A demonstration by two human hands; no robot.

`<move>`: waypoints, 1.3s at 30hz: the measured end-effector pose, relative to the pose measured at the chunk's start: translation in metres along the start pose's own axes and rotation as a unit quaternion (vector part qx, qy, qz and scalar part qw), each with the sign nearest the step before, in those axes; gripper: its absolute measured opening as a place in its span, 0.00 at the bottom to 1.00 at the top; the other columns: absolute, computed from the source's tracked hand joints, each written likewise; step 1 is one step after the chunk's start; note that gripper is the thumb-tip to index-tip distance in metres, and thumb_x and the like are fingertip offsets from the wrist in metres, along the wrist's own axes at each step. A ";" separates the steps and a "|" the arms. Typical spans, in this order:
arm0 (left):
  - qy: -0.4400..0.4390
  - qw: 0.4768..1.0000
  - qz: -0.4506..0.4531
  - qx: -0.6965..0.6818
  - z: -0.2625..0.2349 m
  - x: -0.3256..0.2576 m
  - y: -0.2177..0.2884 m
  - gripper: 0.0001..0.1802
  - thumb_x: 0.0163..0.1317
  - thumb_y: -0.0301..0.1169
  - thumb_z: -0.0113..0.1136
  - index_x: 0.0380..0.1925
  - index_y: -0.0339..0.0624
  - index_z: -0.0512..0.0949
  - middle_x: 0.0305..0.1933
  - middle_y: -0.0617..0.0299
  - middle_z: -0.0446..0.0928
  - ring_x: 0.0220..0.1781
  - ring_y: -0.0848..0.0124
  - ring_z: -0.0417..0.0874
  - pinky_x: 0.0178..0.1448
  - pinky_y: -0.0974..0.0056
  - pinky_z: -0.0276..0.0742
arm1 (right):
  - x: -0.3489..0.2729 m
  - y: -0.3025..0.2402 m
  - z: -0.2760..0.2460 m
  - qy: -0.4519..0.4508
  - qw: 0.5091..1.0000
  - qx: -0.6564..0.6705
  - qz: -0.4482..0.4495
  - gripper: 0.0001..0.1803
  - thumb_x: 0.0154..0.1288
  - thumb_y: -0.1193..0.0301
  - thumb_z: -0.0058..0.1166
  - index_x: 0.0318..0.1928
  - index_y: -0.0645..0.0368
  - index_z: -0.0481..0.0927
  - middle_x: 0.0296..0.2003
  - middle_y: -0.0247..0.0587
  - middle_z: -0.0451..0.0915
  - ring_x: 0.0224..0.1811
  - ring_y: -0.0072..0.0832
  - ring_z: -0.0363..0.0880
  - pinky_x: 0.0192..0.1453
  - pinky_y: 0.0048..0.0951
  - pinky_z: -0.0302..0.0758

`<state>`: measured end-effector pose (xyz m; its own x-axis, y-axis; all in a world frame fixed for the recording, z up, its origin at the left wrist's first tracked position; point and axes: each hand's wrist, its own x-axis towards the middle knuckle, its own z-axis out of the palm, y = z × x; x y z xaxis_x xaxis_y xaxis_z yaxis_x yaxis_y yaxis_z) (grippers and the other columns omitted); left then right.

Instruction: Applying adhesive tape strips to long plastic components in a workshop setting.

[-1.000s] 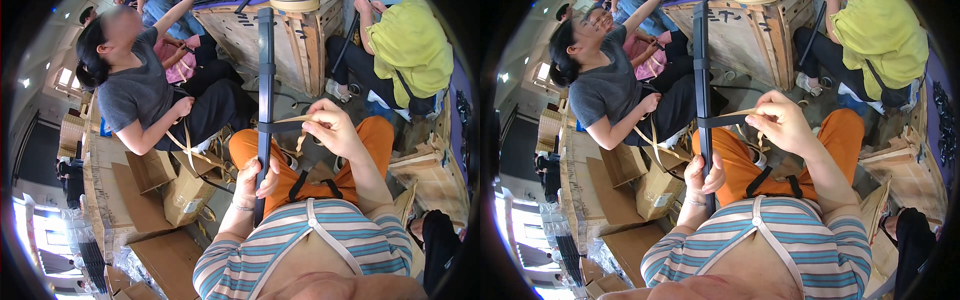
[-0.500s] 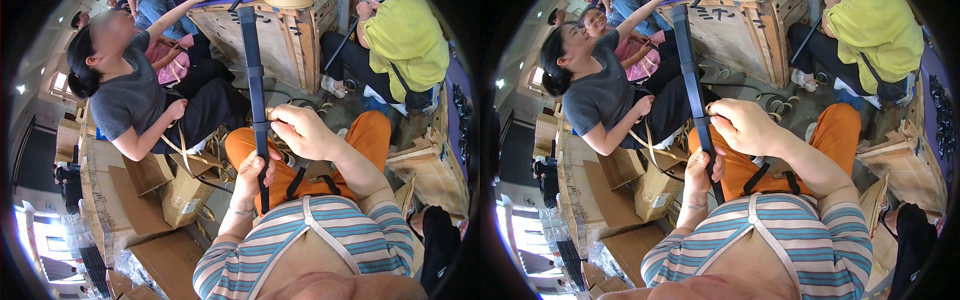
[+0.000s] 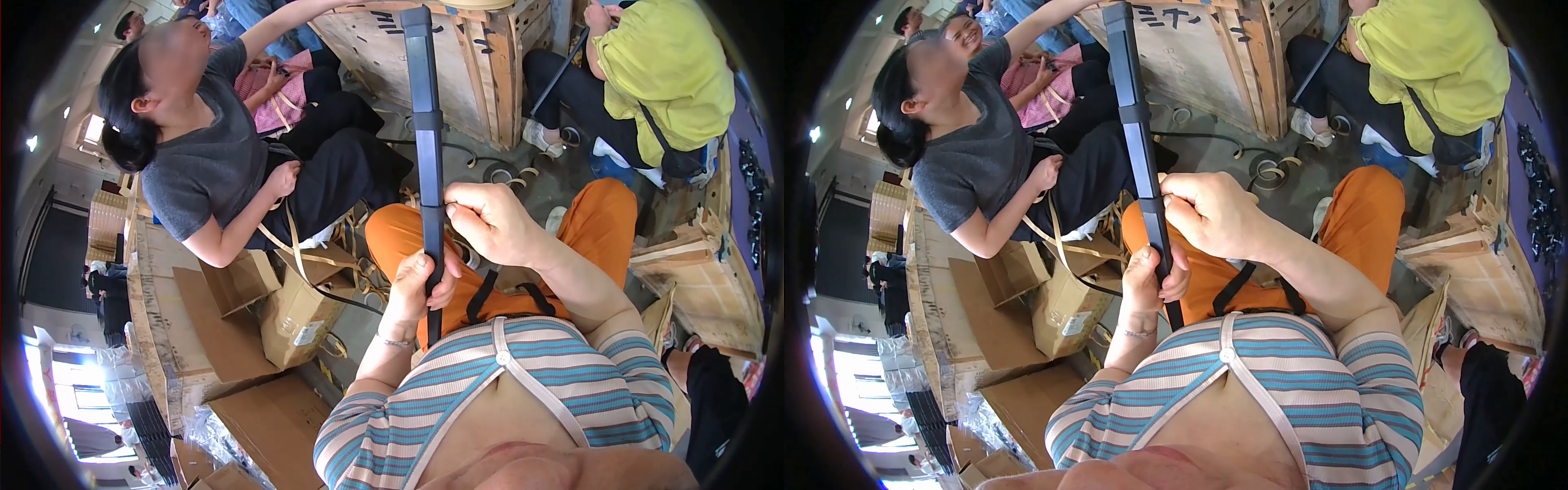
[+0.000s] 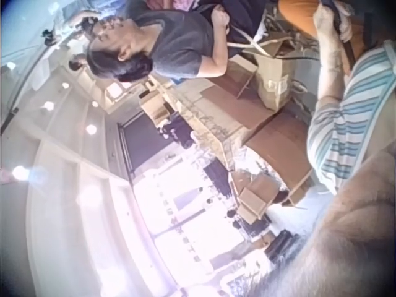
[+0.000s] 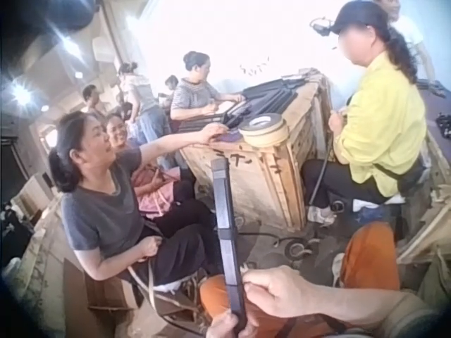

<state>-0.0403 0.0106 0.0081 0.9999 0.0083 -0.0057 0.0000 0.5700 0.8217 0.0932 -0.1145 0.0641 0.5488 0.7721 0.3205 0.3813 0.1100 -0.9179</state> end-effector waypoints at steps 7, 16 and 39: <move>-0.128 0.964 -0.088 -0.218 -0.010 0.002 -0.005 0.28 0.63 0.50 0.46 0.27 0.28 0.71 0.10 0.67 0.58 0.08 0.80 0.55 0.11 0.73 0.48 | 0.016 0.034 0.022 0.017 0.999 0.035 -0.018 0.07 0.58 0.73 0.46 0.32 0.62 0.76 0.19 0.52 0.72 0.20 0.41 0.73 0.26 0.31 0.68; -0.196 0.939 -0.112 -0.260 0.004 0.017 -0.001 0.27 0.64 0.49 0.45 0.26 0.30 0.69 0.11 0.68 0.58 0.08 0.80 0.56 0.10 0.75 0.49 | 0.015 0.039 -0.001 -0.044 0.944 0.298 0.133 0.12 0.69 0.66 0.38 0.42 0.61 0.73 0.21 0.23 0.62 0.22 0.13 0.58 0.27 0.16 0.60; -0.070 0.988 -0.138 -0.013 -0.009 -0.004 -0.025 0.20 0.61 0.47 0.53 0.31 0.39 0.68 0.13 0.67 0.63 0.12 0.80 0.61 0.15 0.75 0.54 | 0.002 0.030 -0.049 -0.018 0.934 0.353 0.048 0.13 0.65 0.66 0.48 0.45 0.60 0.73 0.33 0.24 0.67 0.21 0.07 0.54 0.22 0.10 0.50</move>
<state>-0.0443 0.0033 -0.0178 0.9534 -0.2635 -0.1468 0.2744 0.5555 0.7850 0.1418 -0.1406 0.0485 0.5246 0.8192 0.2316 -0.2608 0.4136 -0.8723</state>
